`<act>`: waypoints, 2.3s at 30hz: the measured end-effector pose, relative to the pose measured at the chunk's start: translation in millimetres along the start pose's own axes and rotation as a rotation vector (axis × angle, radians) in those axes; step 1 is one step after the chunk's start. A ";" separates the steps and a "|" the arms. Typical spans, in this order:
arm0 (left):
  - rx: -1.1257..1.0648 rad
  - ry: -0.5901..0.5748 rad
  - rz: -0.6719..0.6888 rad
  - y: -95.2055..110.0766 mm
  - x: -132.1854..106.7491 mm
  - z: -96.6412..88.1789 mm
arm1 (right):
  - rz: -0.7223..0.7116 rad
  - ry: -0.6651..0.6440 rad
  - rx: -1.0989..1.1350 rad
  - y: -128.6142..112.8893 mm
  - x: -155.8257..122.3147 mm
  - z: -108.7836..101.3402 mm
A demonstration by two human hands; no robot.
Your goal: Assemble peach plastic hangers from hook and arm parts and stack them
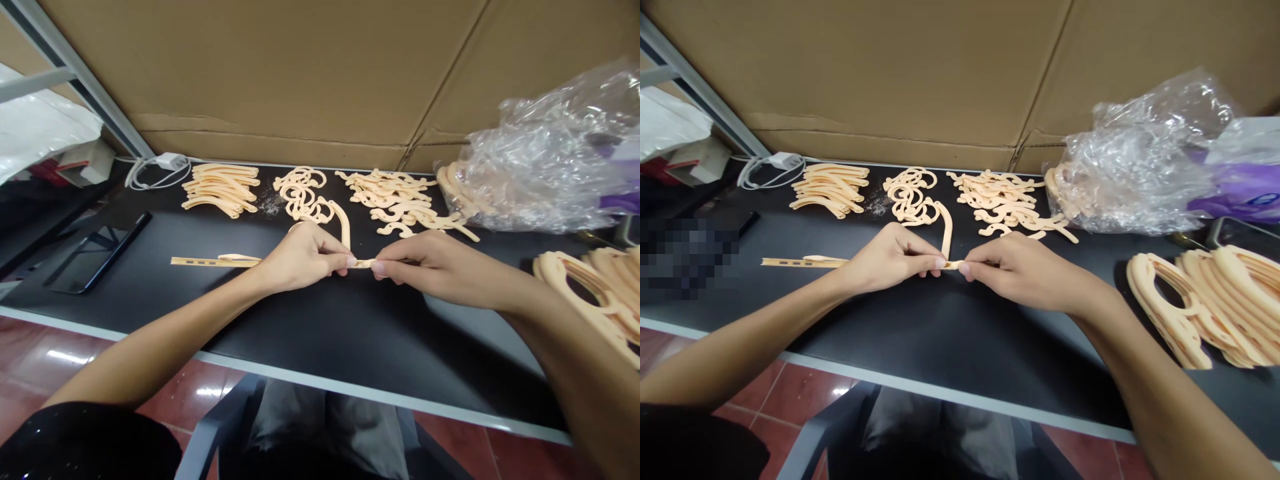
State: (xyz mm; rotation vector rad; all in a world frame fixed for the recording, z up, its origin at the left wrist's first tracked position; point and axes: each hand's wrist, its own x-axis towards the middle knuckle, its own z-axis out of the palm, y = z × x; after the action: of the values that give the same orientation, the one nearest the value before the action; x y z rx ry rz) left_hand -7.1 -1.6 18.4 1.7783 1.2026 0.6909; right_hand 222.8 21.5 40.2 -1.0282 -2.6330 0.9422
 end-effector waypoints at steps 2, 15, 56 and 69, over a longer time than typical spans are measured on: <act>0.028 0.007 0.011 -1.2 -0.4 1.8 | 0.000 -0.021 0.002 1.0 -0.2 -0.5; 0.083 -0.045 0.024 -1.9 -2.6 4.6 | -0.063 0.003 -0.156 3.2 0.7 8.4; 0.054 -0.170 -0.039 1.1 2.5 -5.6 | -0.052 0.002 -0.425 -11.2 -5.8 26.8; -0.048 -0.220 -0.033 7.0 -0.6 -8.0 | -0.010 -0.047 -0.396 -14.7 -6.4 24.5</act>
State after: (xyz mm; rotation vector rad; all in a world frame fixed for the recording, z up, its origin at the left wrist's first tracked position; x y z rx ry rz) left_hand -10.6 -0.6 28.4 1.7406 1.0551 0.4867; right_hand 210.6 -3.2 30.4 -1.0773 -2.9325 0.4522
